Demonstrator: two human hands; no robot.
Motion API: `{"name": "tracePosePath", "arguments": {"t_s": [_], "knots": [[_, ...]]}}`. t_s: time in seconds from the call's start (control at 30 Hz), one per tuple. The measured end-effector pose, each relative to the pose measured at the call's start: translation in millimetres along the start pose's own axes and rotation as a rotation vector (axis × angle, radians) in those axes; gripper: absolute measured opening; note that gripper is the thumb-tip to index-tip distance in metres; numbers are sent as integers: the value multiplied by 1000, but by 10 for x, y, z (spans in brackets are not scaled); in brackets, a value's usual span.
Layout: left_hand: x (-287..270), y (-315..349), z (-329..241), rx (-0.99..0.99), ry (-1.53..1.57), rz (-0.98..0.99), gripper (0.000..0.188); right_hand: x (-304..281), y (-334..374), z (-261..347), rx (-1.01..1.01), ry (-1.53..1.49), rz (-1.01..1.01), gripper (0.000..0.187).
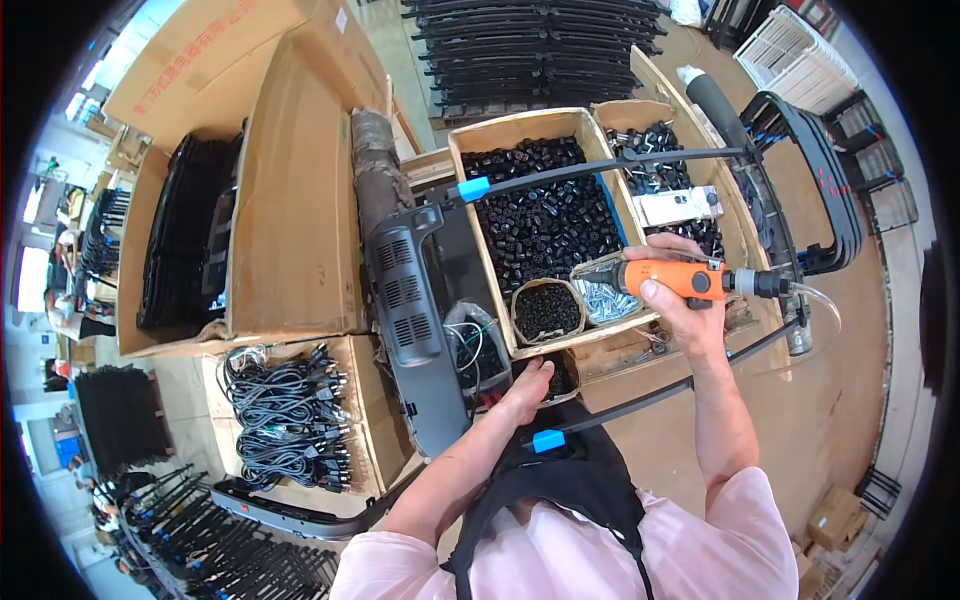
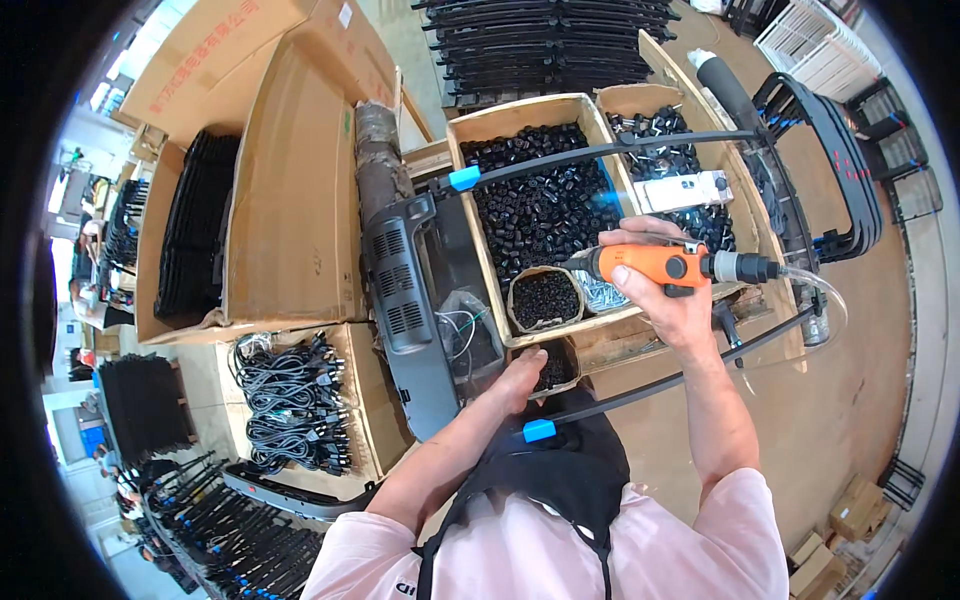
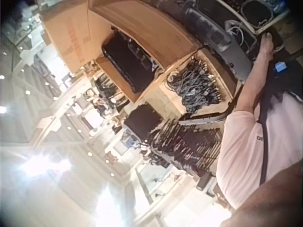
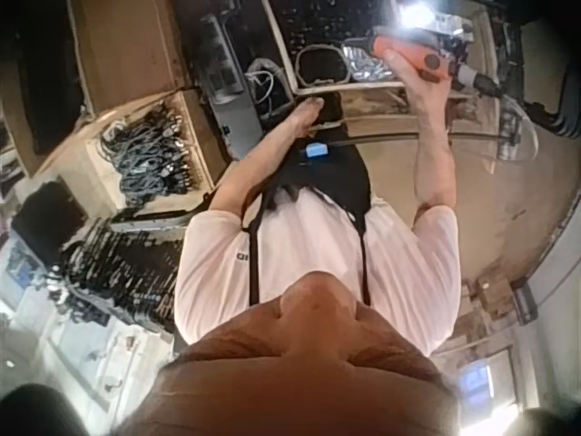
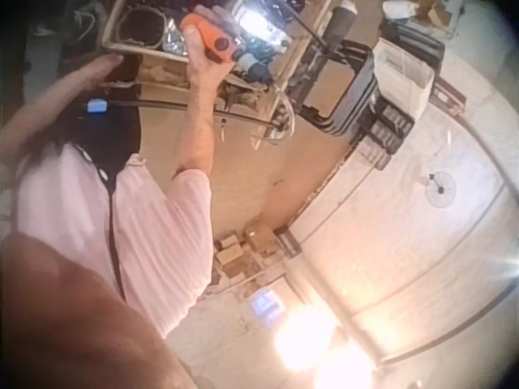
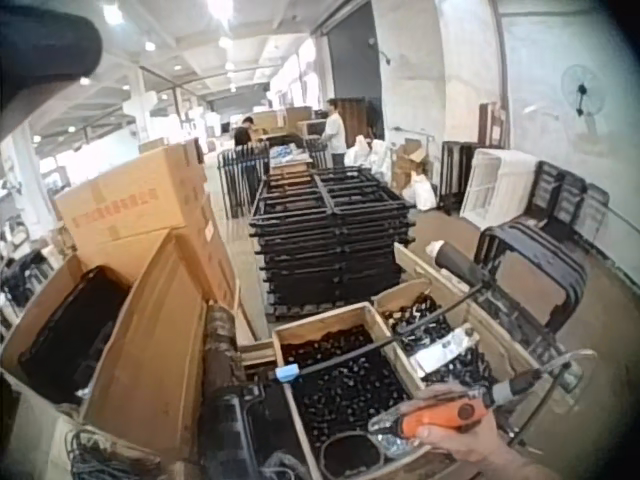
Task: The person assembles a black electronic device by attaching a metal frame and securing a plastic housing. They use a pneumatic screwdriver to fasten screws and handle various components including cables and small parts from nearby boxes.
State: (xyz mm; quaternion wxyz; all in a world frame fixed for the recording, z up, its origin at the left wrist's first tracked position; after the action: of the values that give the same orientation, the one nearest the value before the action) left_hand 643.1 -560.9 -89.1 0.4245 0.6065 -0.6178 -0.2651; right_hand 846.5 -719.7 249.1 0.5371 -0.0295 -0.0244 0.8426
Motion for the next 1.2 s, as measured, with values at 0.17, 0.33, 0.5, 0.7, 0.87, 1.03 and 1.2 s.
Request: {"name": "tracePosePath", "arguments": {"t_s": [0.17, 0.33, 0.5, 0.7, 0.87, 1.03, 1.2], "knots": [[360, 325, -643, 79, -553, 237, 41, -662, 43, -294, 51, -46, -63, 59], [277, 61, -1860, 484, -607, -84, 29, -1104, 57, -785, 126, -86, -101, 57], [107, -903, -2473, 517, -1136, -438, 36, -1274, 78, -1084, 233, -124, -51, 57], [255, -1749, -2358, 235, -1591, -489, 30, -1408, 21, -1344, 292, -177, -22, 57], [229, -1691, -2422, 320, -1519, -519, 26, -1303, -229, -1841, 266, -310, -71, 57], [17, -1240, -2536, 501, -1018, -559, 21, -935, -711, -2594, 323, -449, -183, 54], [-329, -1202, -2393, 377, -921, -608, 20, -694, -1166, -3192, 363, -261, -224, 52]]}}
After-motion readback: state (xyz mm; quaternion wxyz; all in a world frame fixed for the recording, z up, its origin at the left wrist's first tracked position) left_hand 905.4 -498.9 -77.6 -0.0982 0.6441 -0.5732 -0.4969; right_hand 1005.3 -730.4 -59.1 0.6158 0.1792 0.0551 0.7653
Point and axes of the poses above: each hand's wrist, its own y-axis away from the middle knuckle, its own x-axis out of the palm, z = x × y, the point moved 9 cm from there along -y, towards the middle knuckle, and after that the axes turned 8 degrees about z, right-handed, at the moved point
